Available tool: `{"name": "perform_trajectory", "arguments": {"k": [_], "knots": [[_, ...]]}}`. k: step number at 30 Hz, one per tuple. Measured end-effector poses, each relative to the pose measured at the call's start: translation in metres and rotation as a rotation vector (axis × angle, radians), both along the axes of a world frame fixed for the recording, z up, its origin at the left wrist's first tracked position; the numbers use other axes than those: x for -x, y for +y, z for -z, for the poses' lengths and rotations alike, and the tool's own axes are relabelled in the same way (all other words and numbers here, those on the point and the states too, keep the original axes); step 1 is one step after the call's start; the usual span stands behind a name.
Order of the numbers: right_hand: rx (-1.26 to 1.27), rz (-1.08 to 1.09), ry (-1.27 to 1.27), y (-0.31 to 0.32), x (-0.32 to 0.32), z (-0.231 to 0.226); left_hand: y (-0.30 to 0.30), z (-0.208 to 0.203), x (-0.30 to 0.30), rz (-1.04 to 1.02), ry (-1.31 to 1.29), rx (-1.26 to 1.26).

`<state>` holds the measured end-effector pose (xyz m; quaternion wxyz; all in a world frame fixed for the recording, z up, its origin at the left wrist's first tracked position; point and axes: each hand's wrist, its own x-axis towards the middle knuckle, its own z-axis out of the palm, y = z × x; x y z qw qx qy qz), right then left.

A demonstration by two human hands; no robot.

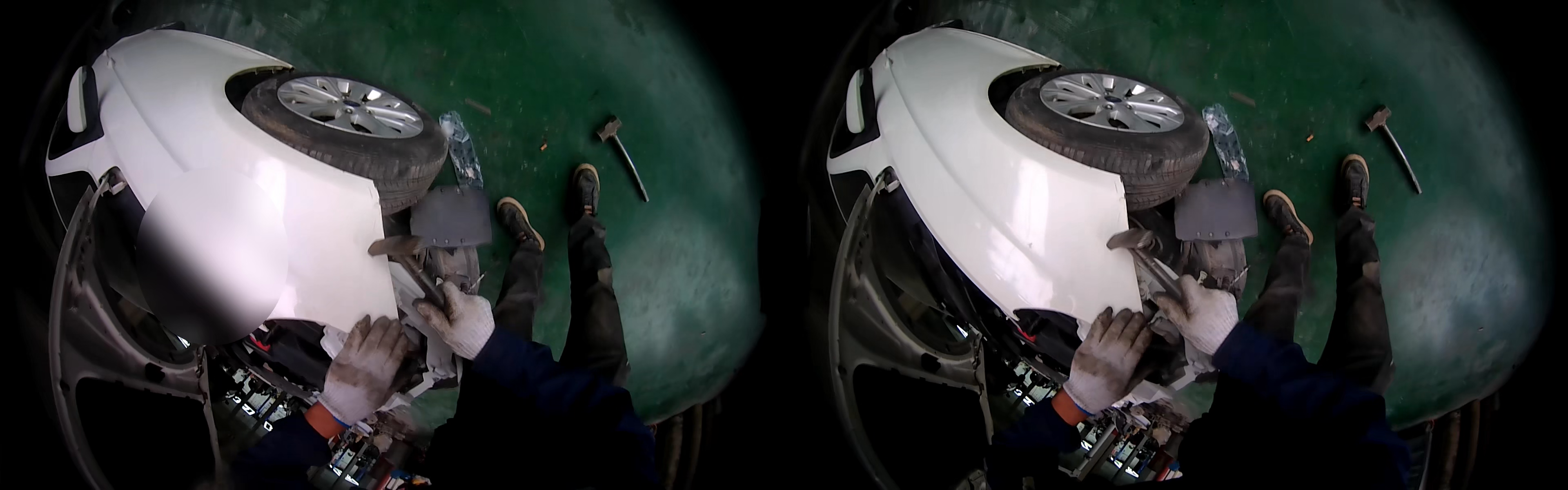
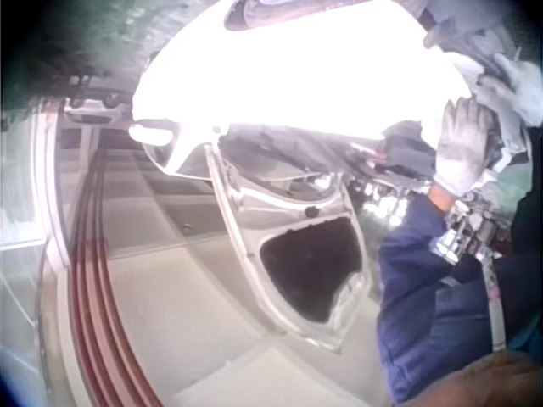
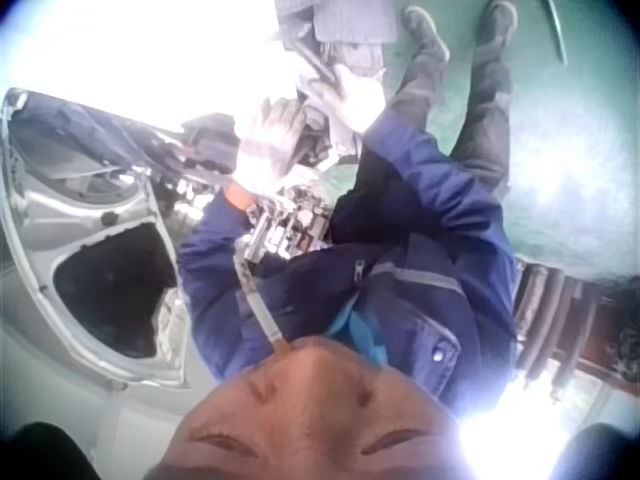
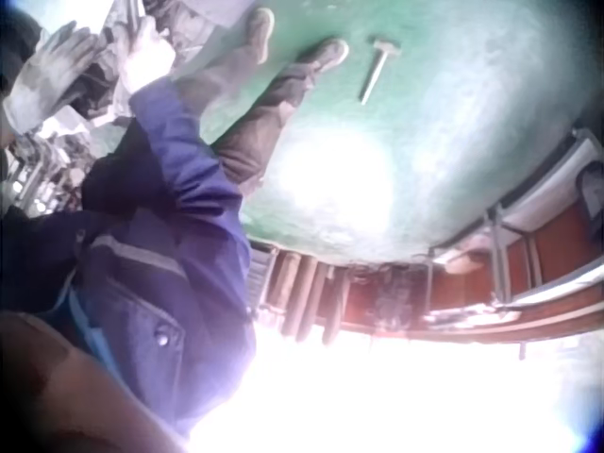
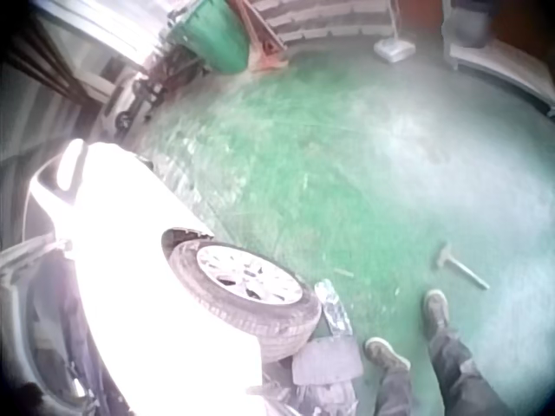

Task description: The person uses a hammer and a metal bar to repair a dent on the front bumper of a white car. They repeatedly strike the bumper and use the bar to push and adjust the panel from the inside and outside.

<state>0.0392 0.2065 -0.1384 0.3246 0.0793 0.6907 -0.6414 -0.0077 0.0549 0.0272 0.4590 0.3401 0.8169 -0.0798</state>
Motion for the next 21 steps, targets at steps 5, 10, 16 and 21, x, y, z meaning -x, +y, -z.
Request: {"name": "perform_trajectory", "arguments": {"k": [5, 10, 16, 21], "knots": [[-0.071, -0.119, -0.058, 0.011, -0.01, 0.015, 0.004, 0.006, 0.028, -0.095, 0.071, 0.222], [0.116, 0.293, -0.357, 0.022, -0.009, 0.033, 0.004, 0.046, 0.087, -0.033, 0.454, 0.299], [0.341, 0.331, -0.502, 0.026, 0.0, 0.006, -0.004, 0.038, -0.019, -0.067, 0.255, 0.133], [0.325, 0.393, -0.364, -0.004, -0.009, -0.019, -0.018, 0.01, -0.079, -1.041, 0.388, -0.452]]}}
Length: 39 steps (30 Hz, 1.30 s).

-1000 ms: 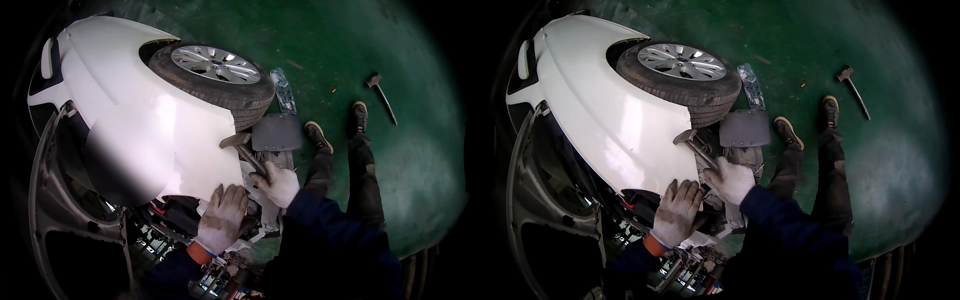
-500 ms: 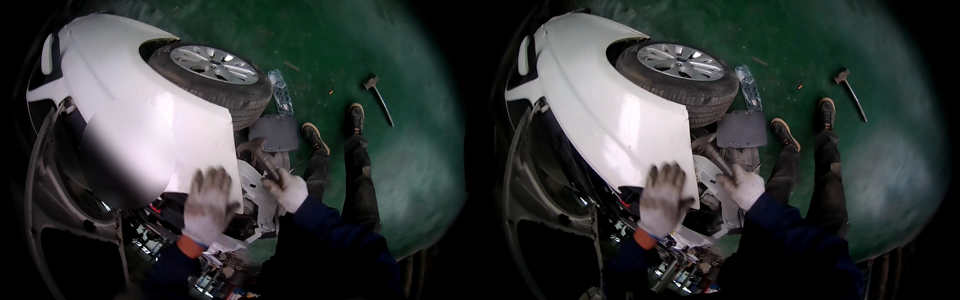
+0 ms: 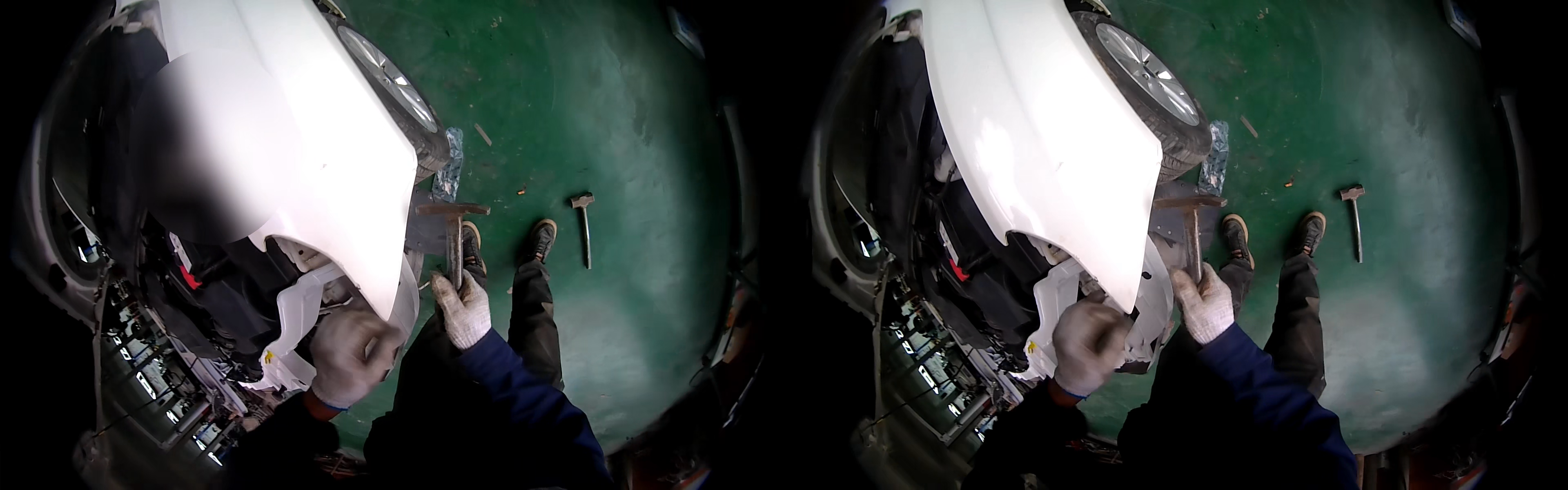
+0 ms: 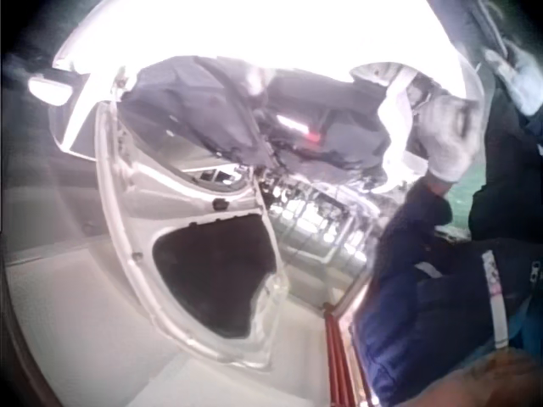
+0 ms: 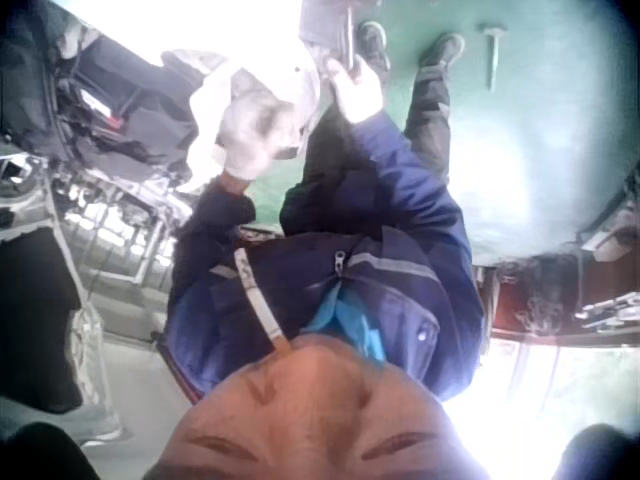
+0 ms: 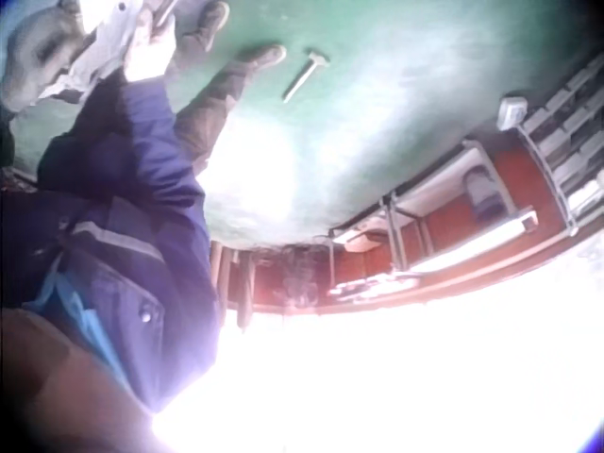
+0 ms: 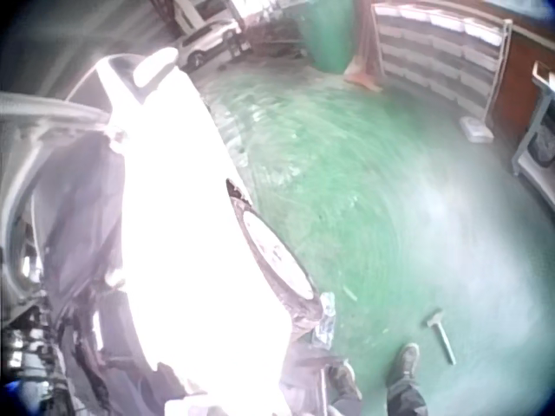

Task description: The person uses a hammer and a metal bar to repair a dent on the front bumper of a white car. They repeatedly strike the bumper and use the bar to push and adjust the panel from the inside and outside.

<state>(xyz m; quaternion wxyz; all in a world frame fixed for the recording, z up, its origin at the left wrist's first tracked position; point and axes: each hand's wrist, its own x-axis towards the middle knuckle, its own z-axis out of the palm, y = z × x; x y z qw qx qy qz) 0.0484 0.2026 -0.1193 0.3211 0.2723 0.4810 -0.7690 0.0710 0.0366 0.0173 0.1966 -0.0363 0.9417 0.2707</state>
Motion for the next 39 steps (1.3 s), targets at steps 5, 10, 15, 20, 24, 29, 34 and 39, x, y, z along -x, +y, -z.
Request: {"name": "perform_trajectory", "arguments": {"k": [5, 10, 15, 20, 24, 29, 34, 39], "knots": [[-0.148, -0.254, 0.05, -0.013, -0.003, -0.005, 0.019, 0.034, 0.008, -0.817, -0.037, -0.239], [-0.158, -0.111, 0.058, -0.011, 0.003, -0.012, 0.017, 0.062, 0.009, -0.821, 0.034, -0.298], [-0.222, -0.077, 0.124, -0.018, -0.004, -0.015, 0.019, 0.064, 0.008, -0.782, 0.078, -0.212], [-0.29, -0.154, 0.053, -0.015, -0.008, -0.009, 0.024, 0.062, 0.012, -0.843, 0.086, -0.239], [-0.285, -0.219, 0.08, -0.018, -0.005, -0.011, 0.027, 0.056, 0.013, -0.836, 0.085, -0.183], [-0.424, -0.543, 0.205, -0.015, -0.002, -0.006, 0.024, 0.056, 0.012, -0.816, 0.097, -0.229], [-0.212, -0.324, 0.064, 0.051, 0.004, 0.017, 0.028, 0.019, 0.018, -0.839, 0.011, -0.185], [-0.156, 0.021, -0.111, 0.126, 0.023, 0.044, 0.044, -0.035, 0.076, -0.096, 0.137, 0.464]]}}
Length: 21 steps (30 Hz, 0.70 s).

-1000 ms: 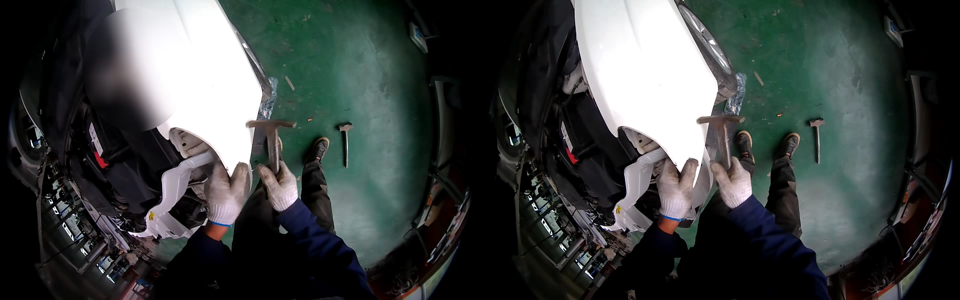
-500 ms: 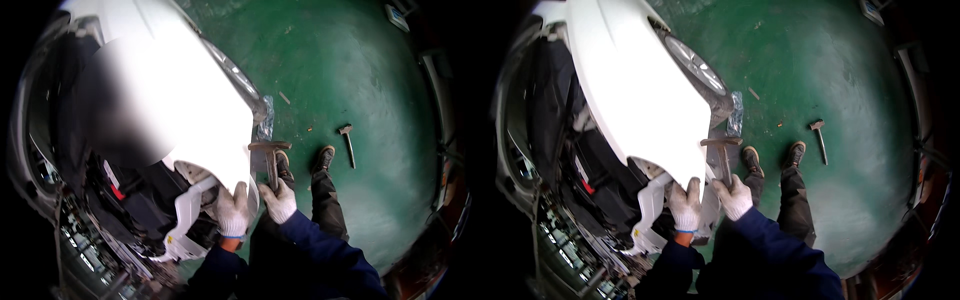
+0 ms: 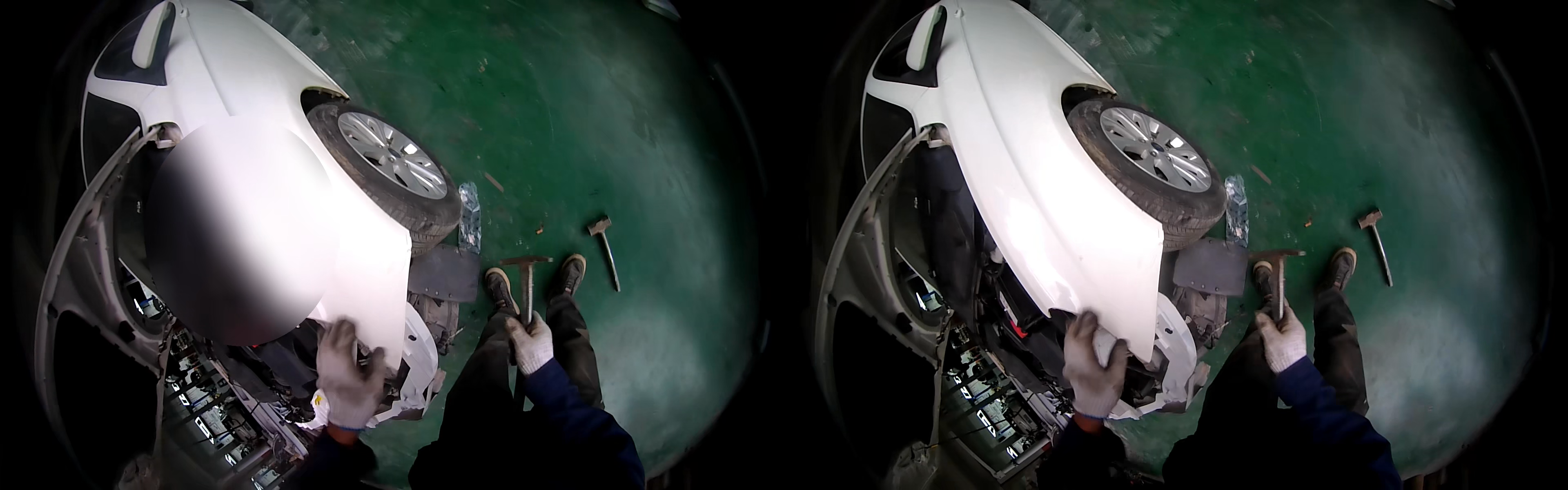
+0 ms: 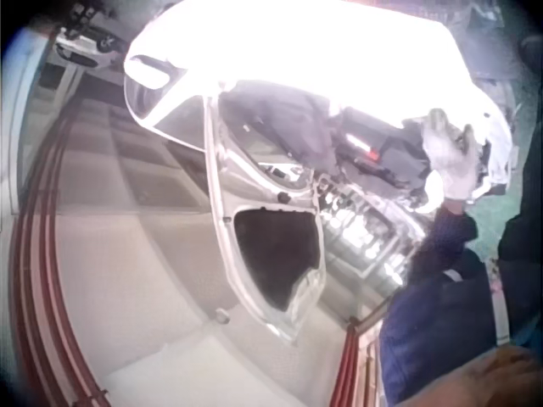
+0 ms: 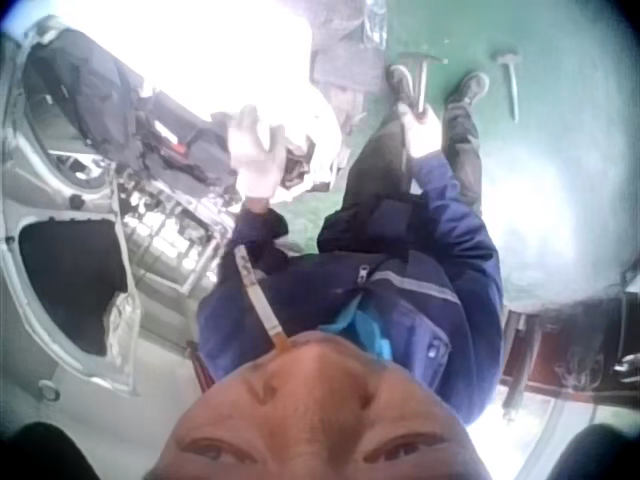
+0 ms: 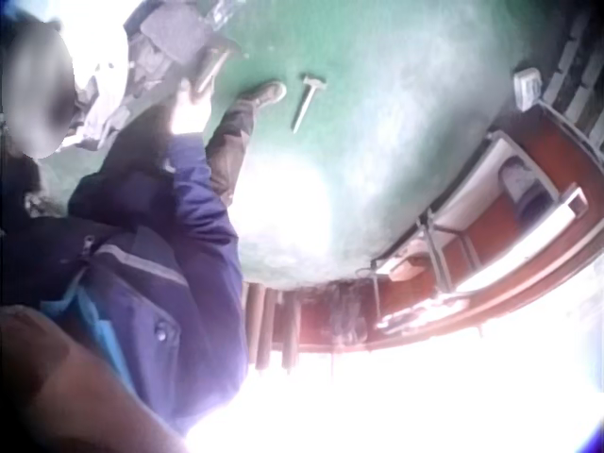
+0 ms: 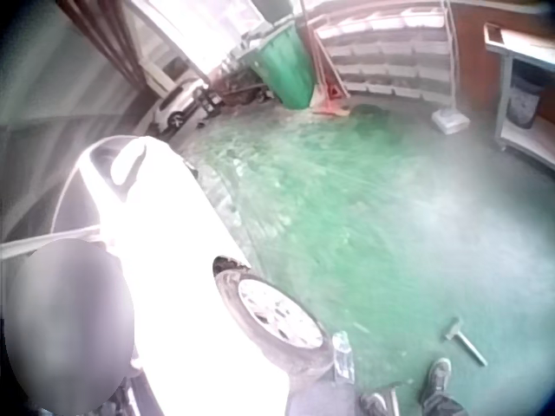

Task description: The person uses a hammer and a metal bar to repair a dent on the front bumper of a white car. They repeatedly strike the bumper and use the bar to push and adjust the panel from the inside and outside.

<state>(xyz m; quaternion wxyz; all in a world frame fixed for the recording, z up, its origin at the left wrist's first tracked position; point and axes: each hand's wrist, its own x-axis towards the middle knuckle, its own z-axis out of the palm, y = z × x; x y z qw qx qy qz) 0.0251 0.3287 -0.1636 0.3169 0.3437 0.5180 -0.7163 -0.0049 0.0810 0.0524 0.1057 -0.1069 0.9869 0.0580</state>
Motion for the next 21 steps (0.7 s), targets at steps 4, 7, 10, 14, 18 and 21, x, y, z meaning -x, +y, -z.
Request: {"name": "perform_trajectory", "arguments": {"k": [4, 7, 10, 14, 18, 21], "knots": [[0.013, 0.064, -0.005, 0.029, 0.03, 0.011, -0.02, 0.026, 0.078, 0.608, -0.522, 0.334], [0.015, 0.074, 0.037, 0.033, 0.056, 0.012, -0.041, 0.054, 0.123, 0.785, -0.723, 0.372], [0.009, 0.049, 0.04, 0.029, 0.087, 0.008, -0.057, 0.071, 0.192, 0.771, -0.731, 0.46], [-0.018, -0.035, -0.019, 0.013, 0.147, -0.008, -0.102, 0.062, 0.319, 0.44, -0.586, 0.67], [0.048, -0.08, 0.11, -0.027, 0.223, -0.027, -0.149, 0.072, 0.375, 0.414, -0.454, 0.656], [0.286, 0.054, 0.169, -0.076, 0.269, -0.037, -0.154, 0.098, 0.359, 0.502, -0.565, 0.604]]}}
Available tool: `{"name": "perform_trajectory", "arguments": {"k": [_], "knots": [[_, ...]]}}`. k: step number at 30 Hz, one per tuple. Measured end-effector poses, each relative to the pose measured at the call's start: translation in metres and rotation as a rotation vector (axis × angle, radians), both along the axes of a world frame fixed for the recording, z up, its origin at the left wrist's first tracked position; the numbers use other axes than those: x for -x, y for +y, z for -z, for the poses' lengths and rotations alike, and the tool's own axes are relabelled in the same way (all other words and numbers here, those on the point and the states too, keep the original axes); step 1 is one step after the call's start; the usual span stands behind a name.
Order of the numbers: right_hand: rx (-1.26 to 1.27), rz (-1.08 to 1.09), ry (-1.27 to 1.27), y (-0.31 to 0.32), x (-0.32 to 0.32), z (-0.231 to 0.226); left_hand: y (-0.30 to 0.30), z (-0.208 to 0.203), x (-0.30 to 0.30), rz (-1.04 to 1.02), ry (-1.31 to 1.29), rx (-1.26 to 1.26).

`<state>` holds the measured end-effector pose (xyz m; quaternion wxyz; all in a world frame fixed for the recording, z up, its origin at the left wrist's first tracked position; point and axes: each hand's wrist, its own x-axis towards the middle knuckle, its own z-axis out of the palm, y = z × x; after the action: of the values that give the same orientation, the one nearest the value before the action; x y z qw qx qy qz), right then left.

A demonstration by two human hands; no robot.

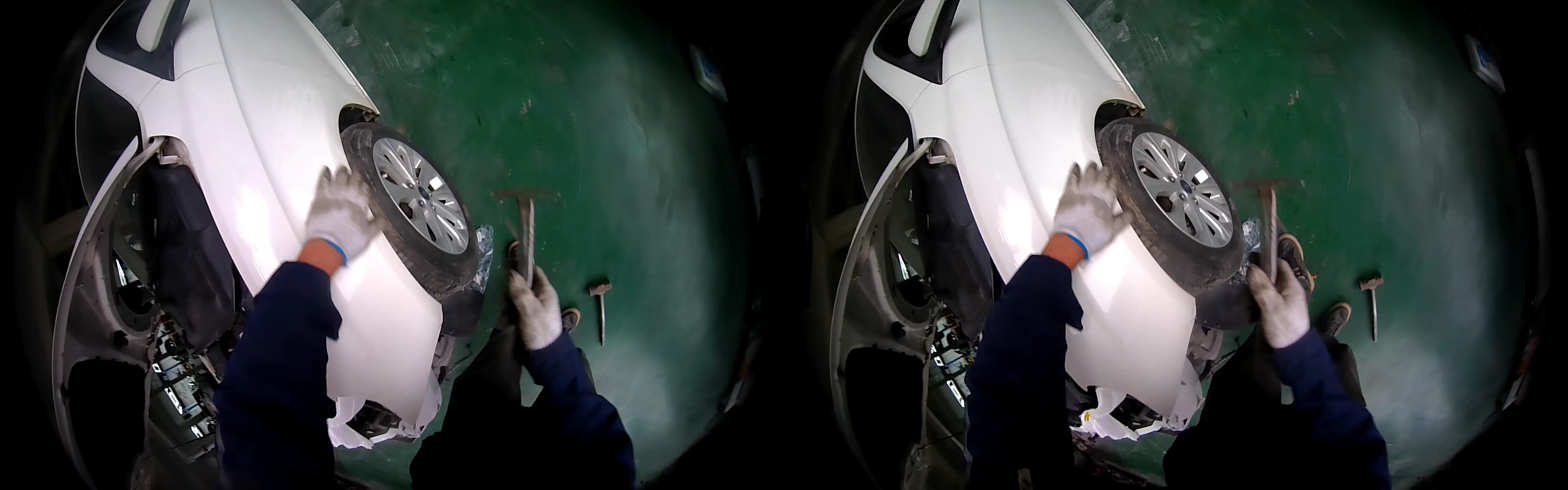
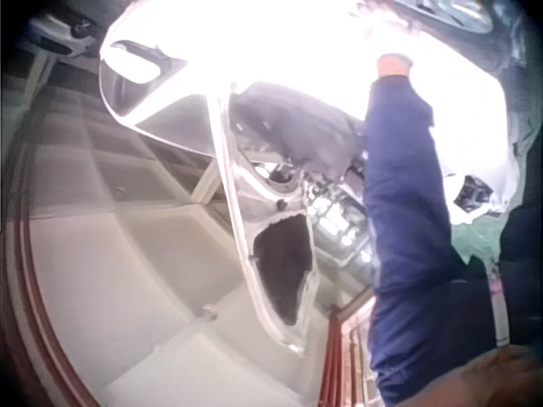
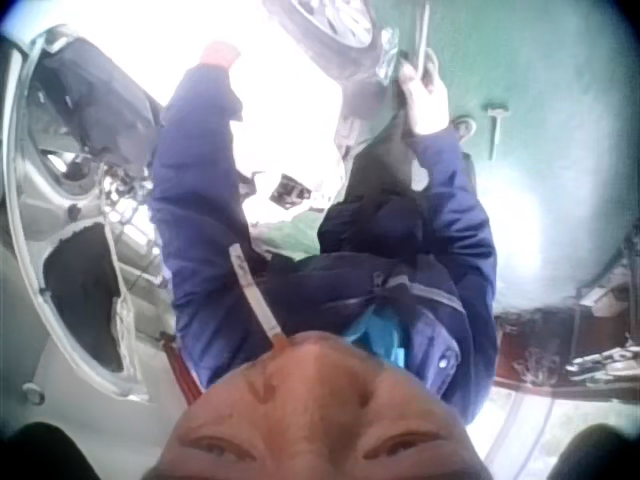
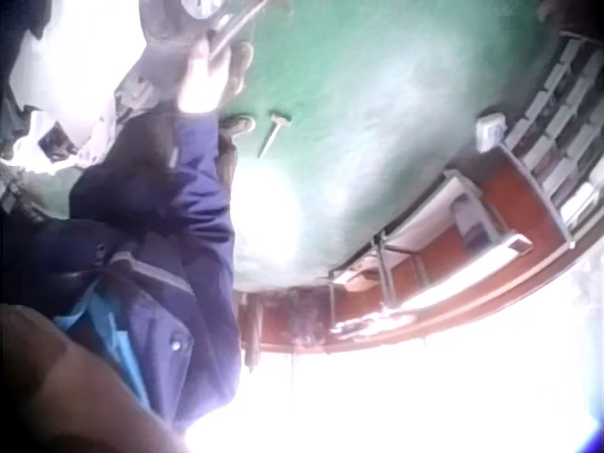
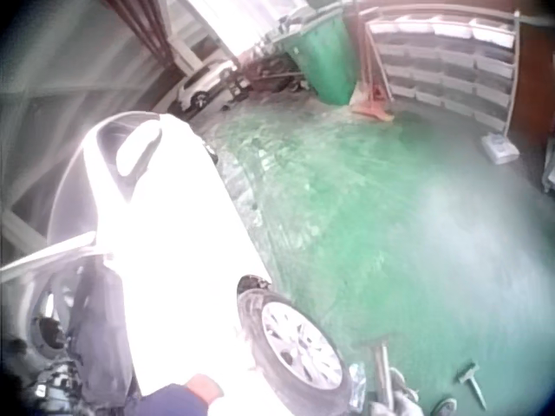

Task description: The person uses a hammer and a metal bar to repair a dent on the front bumper of a white car. They repeatedly strike the bumper and use the bar to push and adjust the panel from the inside and outside.

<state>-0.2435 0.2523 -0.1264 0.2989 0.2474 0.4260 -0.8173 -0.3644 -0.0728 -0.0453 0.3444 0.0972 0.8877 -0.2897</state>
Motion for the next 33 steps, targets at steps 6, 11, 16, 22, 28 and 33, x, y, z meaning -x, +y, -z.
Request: {"name": "perform_trajectory", "arguments": {"k": [6, 11, 16, 22, 28, 33], "knots": [[-0.085, -0.245, -0.046, -0.093, 0.033, -0.011, 0.036, -0.01, -0.048, 0.079, -0.112, -0.079], [0.083, -0.519, -0.195, -0.113, 0.045, -0.017, 0.051, -0.025, -0.072, 0.068, -0.219, -0.148], [0.101, -0.628, -0.15, -0.113, 0.061, -0.024, 0.049, -0.019, -0.076, 0.067, -0.206, -0.146], [-0.08, -0.296, -0.171, -0.092, 0.105, -0.014, 0.052, -0.024, -0.069, 0.035, -0.216, -0.155], [0.079, -0.8, -0.267, -0.124, 0.072, -0.024, 0.05, -0.02, -0.072, 0.03, -0.229, -0.157], [-0.007, -0.462, -0.25, -0.093, 0.086, -0.009, 0.05, -0.018, -0.076, 0.037, -0.209, -0.18]]}}
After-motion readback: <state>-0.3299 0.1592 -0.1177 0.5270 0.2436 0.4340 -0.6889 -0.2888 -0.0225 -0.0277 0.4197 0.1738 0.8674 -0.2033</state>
